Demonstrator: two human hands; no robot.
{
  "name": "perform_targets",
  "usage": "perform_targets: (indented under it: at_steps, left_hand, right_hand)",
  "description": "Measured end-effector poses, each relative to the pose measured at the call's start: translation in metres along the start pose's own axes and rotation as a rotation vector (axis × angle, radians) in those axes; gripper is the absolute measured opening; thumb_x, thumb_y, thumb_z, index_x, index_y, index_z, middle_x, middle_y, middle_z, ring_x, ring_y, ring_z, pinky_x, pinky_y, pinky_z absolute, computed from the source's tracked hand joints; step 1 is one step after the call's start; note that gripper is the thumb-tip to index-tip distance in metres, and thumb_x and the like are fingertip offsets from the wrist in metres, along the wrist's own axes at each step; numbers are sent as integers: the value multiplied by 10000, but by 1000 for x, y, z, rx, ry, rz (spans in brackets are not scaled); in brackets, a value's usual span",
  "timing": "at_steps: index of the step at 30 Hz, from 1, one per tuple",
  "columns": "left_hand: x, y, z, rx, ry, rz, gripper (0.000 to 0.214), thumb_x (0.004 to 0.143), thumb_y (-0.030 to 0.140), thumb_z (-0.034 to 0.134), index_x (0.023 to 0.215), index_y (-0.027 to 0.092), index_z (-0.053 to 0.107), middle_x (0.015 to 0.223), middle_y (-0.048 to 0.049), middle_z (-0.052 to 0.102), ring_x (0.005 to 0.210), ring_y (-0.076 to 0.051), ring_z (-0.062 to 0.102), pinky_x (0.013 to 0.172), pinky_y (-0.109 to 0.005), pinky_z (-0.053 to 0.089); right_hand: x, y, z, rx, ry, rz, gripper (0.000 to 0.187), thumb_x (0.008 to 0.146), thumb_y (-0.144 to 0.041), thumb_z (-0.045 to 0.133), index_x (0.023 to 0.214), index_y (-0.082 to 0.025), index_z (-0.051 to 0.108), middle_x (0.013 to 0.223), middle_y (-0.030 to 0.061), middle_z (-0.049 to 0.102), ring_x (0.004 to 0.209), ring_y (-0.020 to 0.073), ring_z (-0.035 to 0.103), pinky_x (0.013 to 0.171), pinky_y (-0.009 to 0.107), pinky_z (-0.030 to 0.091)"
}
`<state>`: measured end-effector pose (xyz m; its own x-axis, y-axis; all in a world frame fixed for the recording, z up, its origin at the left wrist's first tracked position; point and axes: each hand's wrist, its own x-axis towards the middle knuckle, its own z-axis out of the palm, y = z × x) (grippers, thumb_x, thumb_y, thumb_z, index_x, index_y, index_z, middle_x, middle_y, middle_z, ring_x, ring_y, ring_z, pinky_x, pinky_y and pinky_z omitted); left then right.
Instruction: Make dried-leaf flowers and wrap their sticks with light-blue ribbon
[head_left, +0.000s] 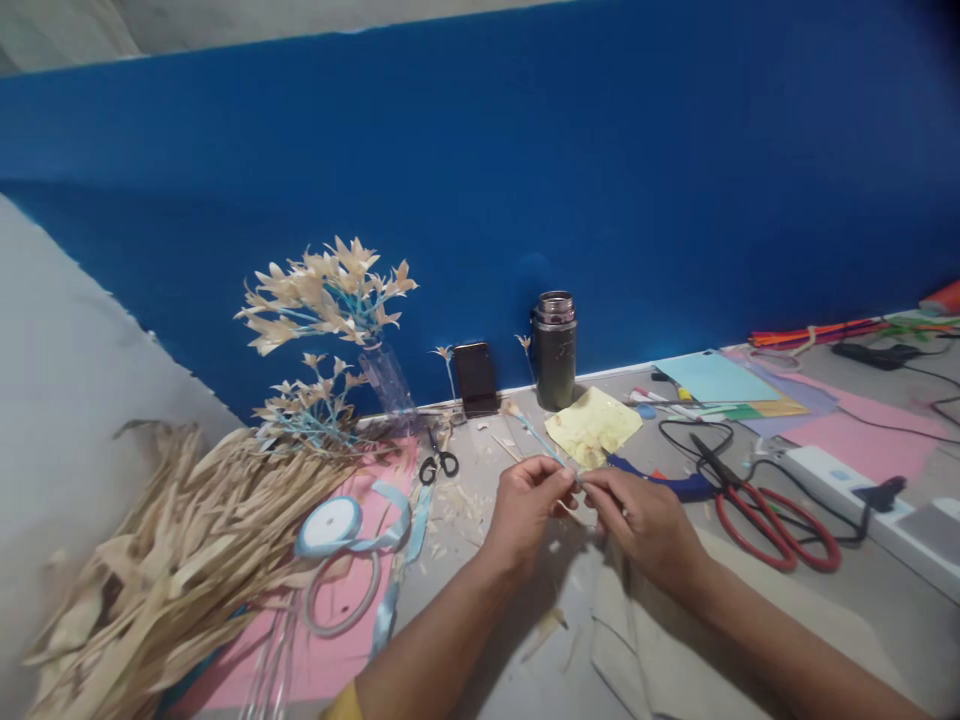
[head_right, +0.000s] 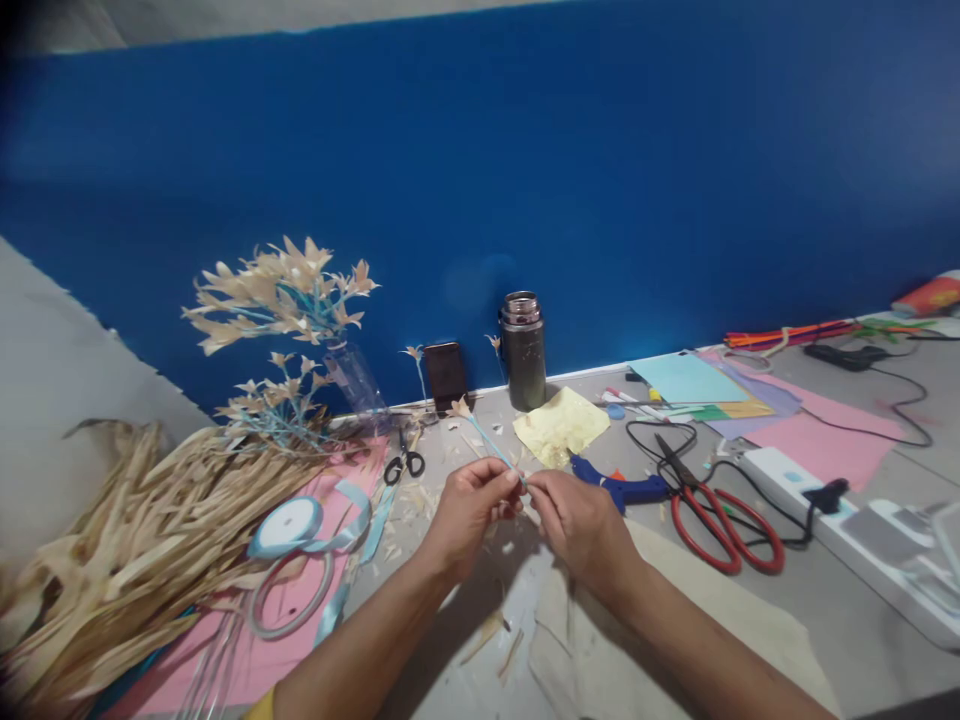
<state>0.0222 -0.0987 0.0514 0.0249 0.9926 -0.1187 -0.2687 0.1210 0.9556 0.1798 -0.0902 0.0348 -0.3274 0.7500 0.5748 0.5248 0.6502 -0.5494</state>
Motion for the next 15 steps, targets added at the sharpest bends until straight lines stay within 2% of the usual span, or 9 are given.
perform_targets:
  at_steps: [2, 7, 11, 15]
  left_hand:
    - [-1, -1, 1, -7, 34, 7, 264, 682, 357, 779, 661, 149, 618, 632, -24, 631, 577, -113, 539, 593, -246, 407]
    - [1, -2, -3, -65, 67, 9, 306, 646, 368, 813, 651, 153, 596, 616, -16, 628, 561, -104, 539, 600, -238, 402]
    - [4, 1, -8, -82, 81, -21, 348, 612, 388, 842, 650, 156, 584, 611, -14, 627, 546, -99, 538, 588, -234, 403]
    - [6, 7, -12, -81, 60, -10, 360, 617, 399, 847, 649, 159, 581, 615, -13, 624, 559, -98, 542, 602, -237, 421]
  right_hand:
    - [2, -4, -1, 83, -26, 81, 251, 949, -297, 468, 855, -208, 683, 708, 40, 727, 555, 163, 651, 623, 278, 490]
    - [10, -8, -10, 436, -148, 496, 358, 911, -481, 538, 730, -195, 656, 531, -2, 644, 473, 160, 622, 515, 260, 477]
    - [11, -2, -17, 516, -112, 588, 354, 831, -521, 622, 736, -184, 664, 585, -6, 645, 440, 126, 561, 458, 240, 439]
    - [10, 6, -25, 432, -126, 601, 363, 842, -522, 586, 702, -195, 658, 510, -24, 589, 416, 136, 525, 430, 244, 406]
